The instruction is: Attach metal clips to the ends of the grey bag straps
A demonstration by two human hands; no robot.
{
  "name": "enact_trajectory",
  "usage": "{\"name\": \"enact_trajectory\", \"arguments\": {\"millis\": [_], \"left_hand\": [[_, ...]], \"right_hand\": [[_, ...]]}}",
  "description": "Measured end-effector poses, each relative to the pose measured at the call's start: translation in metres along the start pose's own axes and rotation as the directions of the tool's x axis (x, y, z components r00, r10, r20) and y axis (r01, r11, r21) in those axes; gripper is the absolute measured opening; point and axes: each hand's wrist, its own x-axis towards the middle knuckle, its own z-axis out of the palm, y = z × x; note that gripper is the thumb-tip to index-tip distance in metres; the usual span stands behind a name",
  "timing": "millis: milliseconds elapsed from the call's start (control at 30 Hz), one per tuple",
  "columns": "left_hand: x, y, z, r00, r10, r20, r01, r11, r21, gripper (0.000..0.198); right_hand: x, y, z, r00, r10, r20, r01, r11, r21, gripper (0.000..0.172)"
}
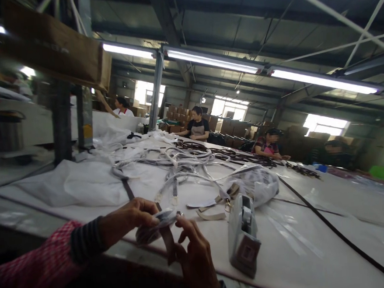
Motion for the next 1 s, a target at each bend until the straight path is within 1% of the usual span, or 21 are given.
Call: {"name": "enact_trajectory", "arguments": {"millis": [67,133,200,267,300,333,367,400,433,467,533,567,633,667,700,733,767,833,867,933,1000], "left_hand": [[0.001,0.001,-0.001,1.0,-0.014,0.01,0.015,1.0,-0.009,0.018],[0.002,0.002,-0.002,1.0,-0.018,0.006,0.018,1.0,0.006,0.017],[0.005,0.002,-0.002,1.0,-0.017,0.015,0.016,0.999,0.042,0.016],[0.008,0.001,0.001,0.999,-0.016,0.038,0.011,0.993,0.118,0.017],[0.01,0.0,0.003,0.999,0.0,0.047,-0.009,0.981,0.193,0.016],[0.013,-0.003,0.005,0.998,0.041,0.048,-0.054,0.95,0.307,0.015],[0.016,-0.007,0.008,0.994,0.104,0.043,-0.112,0.89,0.442,0.012],[0.019,-0.013,0.012,0.984,0.175,0.041,-0.167,0.804,0.57,0.01],[0.022,-0.02,0.015,0.97,0.238,0.041,-0.203,0.713,0.671,0.007],[0.025,-0.029,0.019,0.959,0.28,0.042,-0.22,0.643,0.734,0.005],[0.029,-0.048,0.027,0.942,0.332,0.059,-0.242,0.545,0.802,0.002],[0.03,-0.058,0.03,0.93,0.359,0.076,-0.257,0.49,0.833,0.005],[0.031,-0.073,0.034,0.897,0.423,0.126,-0.288,0.346,0.893,0.014],[0.032,-0.079,0.034,0.883,0.444,0.149,-0.301,0.293,0.907,0.016],[0.032,-0.082,0.033,0.875,0.455,0.163,-0.313,0.275,0.909,0.015],[0.031,-0.083,0.032,0.874,0.455,0.168,-0.327,0.296,0.897,0.013],[0.031,-0.083,0.029,0.876,0.453,0.168,-0.343,0.338,0.876,0.01],[0.029,-0.08,0.025,0.879,0.455,0.142,-0.368,0.457,0.81,0.007],[0.028,-0.077,0.023,0.882,0.456,0.122,-0.378,0.528,0.76,0.009],[0.025,-0.072,0.021,0.892,0.446,0.079,-0.388,0.662,0.641,0.019],[0.024,-0.068,0.022,0.904,0.426,0.035,-0.373,0.746,0.552,0.029]], "right_hand": [[0.0,-0.006,-0.002,0.981,-0.194,0.019,0.194,0.966,-0.172,0.046],[-0.001,-0.013,-0.003,0.95,-0.307,0.061,0.311,0.898,-0.311,0.046],[0.0,-0.019,-0.002,0.922,-0.373,0.103,0.381,0.828,-0.412,0.047],[0.002,-0.022,0.001,0.902,-0.413,0.122,0.42,0.78,-0.464,0.049],[0.003,-0.022,0.002,0.897,-0.426,0.113,0.425,0.766,-0.483,0.047],[0.005,-0.02,0.004,0.897,-0.43,0.102,0.419,0.756,-0.502,0.043],[0.007,-0.017,0.006,0.902,-0.424,0.087,0.403,0.752,-0.522,0.039],[0.009,-0.012,0.008,0.909,-0.41,0.073,0.382,0.75,-0.541,0.035],[0.01,-0.007,0.01,0.919,-0.389,0.068,0.358,0.749,-0.557,0.032],[0.01,-0.001,0.012,0.929,-0.363,0.076,0.339,0.748,-0.57,0.031],[0.009,0.01,0.015,0.943,-0.298,0.147,0.325,0.738,-0.591,0.025],[0.008,0.014,0.017,0.945,-0.267,0.19,0.327,0.73,-0.6,0.022],[0.006,0.018,0.019,0.943,-0.214,0.253,0.328,0.72,-0.612,0.018],[0.005,0.018,0.019,0.945,-0.192,0.266,0.319,0.723,-0.612,0.016],[0.006,0.017,0.019,0.948,-0.171,0.27,0.305,0.733,-0.608,0.015],[0.007,0.016,0.018,0.951,-0.15,0.271,0.289,0.745,-0.601,0.015],[0.009,0.014,0.017,0.952,-0.124,0.279,0.272,0.759,-0.591,0.015],[0.016,0.009,0.013,0.95,-0.065,0.305,0.237,0.786,-0.571,0.016],[0.02,0.007,0.011,0.947,-0.035,0.32,0.22,0.797,-0.563,0.016],[0.029,0.004,0.006,0.94,0.029,0.34,0.172,0.82,-0.546,0.015],[0.038,0.003,0.002,0.936,0.087,0.341,0.11,0.847,-0.52,0.013]]}}
